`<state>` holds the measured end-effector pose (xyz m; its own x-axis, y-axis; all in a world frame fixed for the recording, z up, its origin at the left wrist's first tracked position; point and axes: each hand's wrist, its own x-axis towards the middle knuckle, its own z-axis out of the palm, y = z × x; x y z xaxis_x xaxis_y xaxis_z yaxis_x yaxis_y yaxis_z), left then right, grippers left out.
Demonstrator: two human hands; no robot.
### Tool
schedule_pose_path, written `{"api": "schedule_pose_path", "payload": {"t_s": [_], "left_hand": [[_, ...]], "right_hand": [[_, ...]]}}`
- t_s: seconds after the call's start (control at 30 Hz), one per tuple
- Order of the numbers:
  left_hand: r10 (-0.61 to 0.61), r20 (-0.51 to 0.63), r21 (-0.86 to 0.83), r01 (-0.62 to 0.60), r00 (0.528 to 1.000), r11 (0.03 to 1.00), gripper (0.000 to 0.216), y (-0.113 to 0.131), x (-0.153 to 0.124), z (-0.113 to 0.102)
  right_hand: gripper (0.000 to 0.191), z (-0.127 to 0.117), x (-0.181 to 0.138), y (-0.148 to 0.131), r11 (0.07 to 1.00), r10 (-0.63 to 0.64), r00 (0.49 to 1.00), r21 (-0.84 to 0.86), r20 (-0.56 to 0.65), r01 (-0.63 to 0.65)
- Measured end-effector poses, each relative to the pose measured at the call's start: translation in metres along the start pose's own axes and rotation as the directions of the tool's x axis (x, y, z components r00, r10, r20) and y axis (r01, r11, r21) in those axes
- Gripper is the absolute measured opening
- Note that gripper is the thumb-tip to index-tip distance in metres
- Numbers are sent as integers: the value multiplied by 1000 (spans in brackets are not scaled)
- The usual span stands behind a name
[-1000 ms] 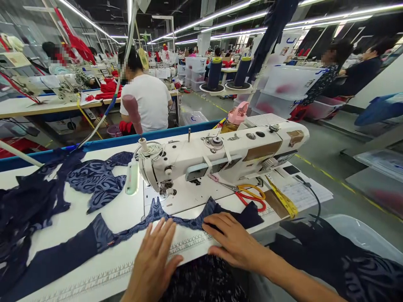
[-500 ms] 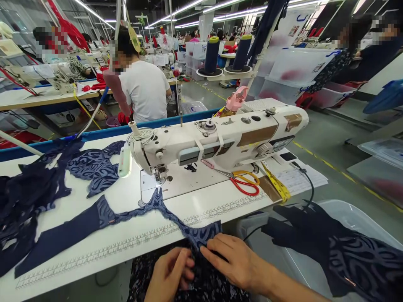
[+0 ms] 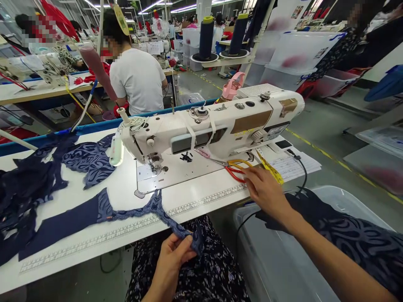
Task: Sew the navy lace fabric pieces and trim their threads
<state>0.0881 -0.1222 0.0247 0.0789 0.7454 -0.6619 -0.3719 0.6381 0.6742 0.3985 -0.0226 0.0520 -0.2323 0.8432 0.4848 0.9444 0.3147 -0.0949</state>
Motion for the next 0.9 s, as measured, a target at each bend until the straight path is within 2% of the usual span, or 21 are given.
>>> {"api": "schedule_pose_path", "payload": {"t_s": [0.07, 0.13, 0.27, 0.47, 0.57, 0.63, 0.7, 0.77, 0.8, 0.9], "left_hand": [[16, -11, -16, -16, 1000, 1000, 47, -1, 0, 5], [35, -42, -35, -36, 999, 999, 47, -3, 0, 9], [63, -83, -27, -65, 995, 997, 49, -5, 0, 15], [92, -101, 8, -92, 991, 996, 50, -3, -1, 13], [117, -103, 26, -115, 988, 993, 48, -3, 1, 9], [124, -86, 48, -120, 989, 992, 47, -2, 2, 7], [123, -63, 77, -118, 990, 990, 46, 0, 3, 5], [119, -42, 114, -114, 992, 987, 46, 1, 4, 3], [117, -38, 132, -111, 992, 985, 46, 1, 5, 2], [109, -32, 171, -102, 993, 980, 46, 1, 6, 0]], "right_hand": [[37, 8, 7, 22, 990, 36, 996, -142, 84, -24], [37, 11, 11, 32, 981, 36, 982, -196, 187, 1], [34, 6, 23, 27, 971, 95, 941, -238, 325, -16], [34, 0, 46, 17, 962, 123, 903, -274, 411, -7], [22, -11, 43, 17, 958, 131, 909, -287, 397, -13], [10, -22, 30, 9, 976, 84, 930, -220, 357, -4], [15, -33, 12, -9, 999, -47, 926, 4, 374, 50], [15, -41, -8, -36, 957, -204, 874, 276, 440, 84], [13, -43, -17, -50, 934, -248, 844, 349, 475, 78], [29, -43, -34, -85, 954, -228, 818, 289, 528, 79]]}}
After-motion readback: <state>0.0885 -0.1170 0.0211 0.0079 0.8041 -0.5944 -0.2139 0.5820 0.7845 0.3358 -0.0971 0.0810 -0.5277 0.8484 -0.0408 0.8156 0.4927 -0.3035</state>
